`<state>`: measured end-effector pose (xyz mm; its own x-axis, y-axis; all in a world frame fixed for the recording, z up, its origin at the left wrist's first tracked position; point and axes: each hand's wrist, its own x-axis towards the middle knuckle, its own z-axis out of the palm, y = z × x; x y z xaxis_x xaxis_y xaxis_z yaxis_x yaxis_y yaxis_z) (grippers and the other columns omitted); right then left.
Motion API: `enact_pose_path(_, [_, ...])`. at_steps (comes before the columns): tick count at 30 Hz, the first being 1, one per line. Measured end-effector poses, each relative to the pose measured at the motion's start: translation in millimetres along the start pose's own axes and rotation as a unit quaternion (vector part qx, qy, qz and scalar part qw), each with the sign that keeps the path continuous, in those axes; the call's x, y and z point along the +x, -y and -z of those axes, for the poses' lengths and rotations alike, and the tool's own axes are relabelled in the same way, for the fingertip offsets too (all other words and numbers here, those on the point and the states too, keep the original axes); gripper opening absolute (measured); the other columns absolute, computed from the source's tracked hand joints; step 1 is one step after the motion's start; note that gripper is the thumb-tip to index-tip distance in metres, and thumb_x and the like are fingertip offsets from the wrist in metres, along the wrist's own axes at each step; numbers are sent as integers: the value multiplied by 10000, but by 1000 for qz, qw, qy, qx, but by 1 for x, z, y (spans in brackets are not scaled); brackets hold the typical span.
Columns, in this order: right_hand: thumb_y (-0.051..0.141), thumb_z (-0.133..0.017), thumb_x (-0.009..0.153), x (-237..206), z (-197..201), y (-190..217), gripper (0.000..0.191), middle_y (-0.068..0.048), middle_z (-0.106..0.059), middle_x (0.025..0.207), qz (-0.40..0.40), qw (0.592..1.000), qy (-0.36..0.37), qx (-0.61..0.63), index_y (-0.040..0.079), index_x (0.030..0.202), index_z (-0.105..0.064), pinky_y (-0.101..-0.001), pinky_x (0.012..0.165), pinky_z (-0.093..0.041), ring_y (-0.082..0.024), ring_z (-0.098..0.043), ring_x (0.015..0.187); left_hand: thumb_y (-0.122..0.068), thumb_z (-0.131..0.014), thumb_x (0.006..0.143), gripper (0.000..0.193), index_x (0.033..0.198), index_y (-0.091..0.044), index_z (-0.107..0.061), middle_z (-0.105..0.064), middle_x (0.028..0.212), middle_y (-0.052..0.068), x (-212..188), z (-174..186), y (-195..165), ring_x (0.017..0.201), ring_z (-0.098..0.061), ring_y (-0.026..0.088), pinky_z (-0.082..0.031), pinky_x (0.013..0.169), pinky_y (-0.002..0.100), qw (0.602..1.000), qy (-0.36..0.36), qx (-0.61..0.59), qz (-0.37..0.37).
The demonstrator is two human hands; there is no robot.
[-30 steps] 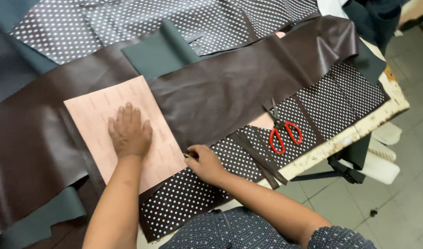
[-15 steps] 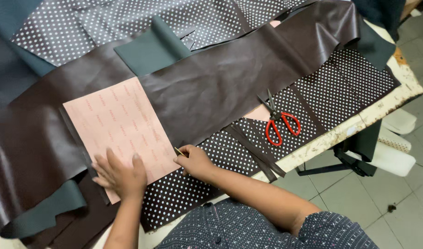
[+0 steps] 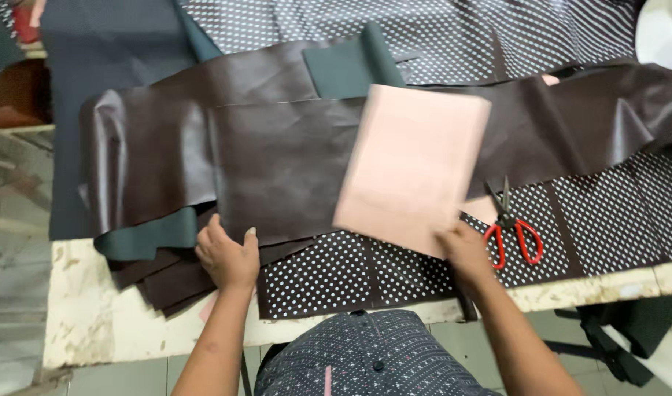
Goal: The person applies glue to the edges of stacked brown fabric pieces, then uses a pink paper pattern to trace and cut shapes from the fabric using scissors. The person handles multiple fabric pieces and patterns on a worktable.
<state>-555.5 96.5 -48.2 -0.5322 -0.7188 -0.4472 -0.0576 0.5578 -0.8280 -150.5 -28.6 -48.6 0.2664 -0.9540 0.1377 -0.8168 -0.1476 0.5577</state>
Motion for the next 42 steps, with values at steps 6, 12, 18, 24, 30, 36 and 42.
enact_pose_path(6, [169, -679, 977, 0, 59, -35, 100, 43, -525, 712, -4, 986, -19, 167, 70, 974, -669, -250, 466, -287, -81, -376, 536, -103, -679, 854, 399, 1245, -34, -648, -685, 1176, 182, -9, 10, -16, 1089, -650, 352, -498, 968, 436, 974, 23, -200, -108])
enact_pose_path(12, [71, -620, 1048, -34, 43, 12, 67, 0, -630, 836, 192, 932, -134, 276, 21, 1011, -594, -206, 586, -442, -60, -531, 651, 18, -551, 751, 418, 1059, -113, -803, -717, 1026, 123, -65, -25, -77, 1016, -662, 279, -537, 941, 371, 790, 458, -270, -306])
enact_pose_path(18, [19, -581, 1209, -81, 35, 75, 154, -81, -621, 931, 461, 837, -293, -23, -60, 1083, -541, -230, 632, -465, -98, -534, 696, -126, -698, 838, 454, 1288, -71, -669, -641, 1213, 159, -88, -50, -86, 1122, -642, 304, -524, 982, 400, 648, 664, -217, -303])
enact_pose_path(24, [-7, -566, 1171, -76, 36, 78, 73, -63, -662, 1004, 431, 884, -176, 46, -50, 1115, -546, -191, 736, -477, -79, -600, 822, -173, -722, 892, 392, 1238, -14, -627, -684, 1082, 101, -25, -42, -43, 935, -656, 211, -570, 792, 355, 783, 337, -511, 115])
enact_pose_path(30, [31, -569, 1056, -16, 11, 49, 149, -20, -714, 1045, 208, 923, -82, 312, 49, 1180, -649, -198, 567, -404, -55, -601, 746, -246, -674, 915, 516, 1336, -14, -485, -580, 1257, 114, 46, 1, 12, 1050, -665, 180, -605, 858, 413, 610, 43, -718, 332])
enact_pose_path(36, [405, -564, 1093, 22, 17, 39, 487, -149, -678, 757, -36, 996, -72, 32, -51, 941, -638, -294, 450, -352, -155, -491, 507, -321, -698, 941, 515, 1335, -54, -501, -560, 1300, 128, 87, -2, 20, 927, -649, 202, -554, 732, 316, 541, 41, -756, 365])
enact_pose_path(42, [419, -656, 970, 13, -24, 53, 508, -161, -649, 756, 7, 986, 124, -108, -79, 1027, -741, -285, 444, -320, -124, -426, 499, -170, -774, 927, 223, 1011, -63, -597, -670, 839, 62, 121, -25, 0, 676, -653, 145, -474, 519, 244, 609, 60, -723, 321])
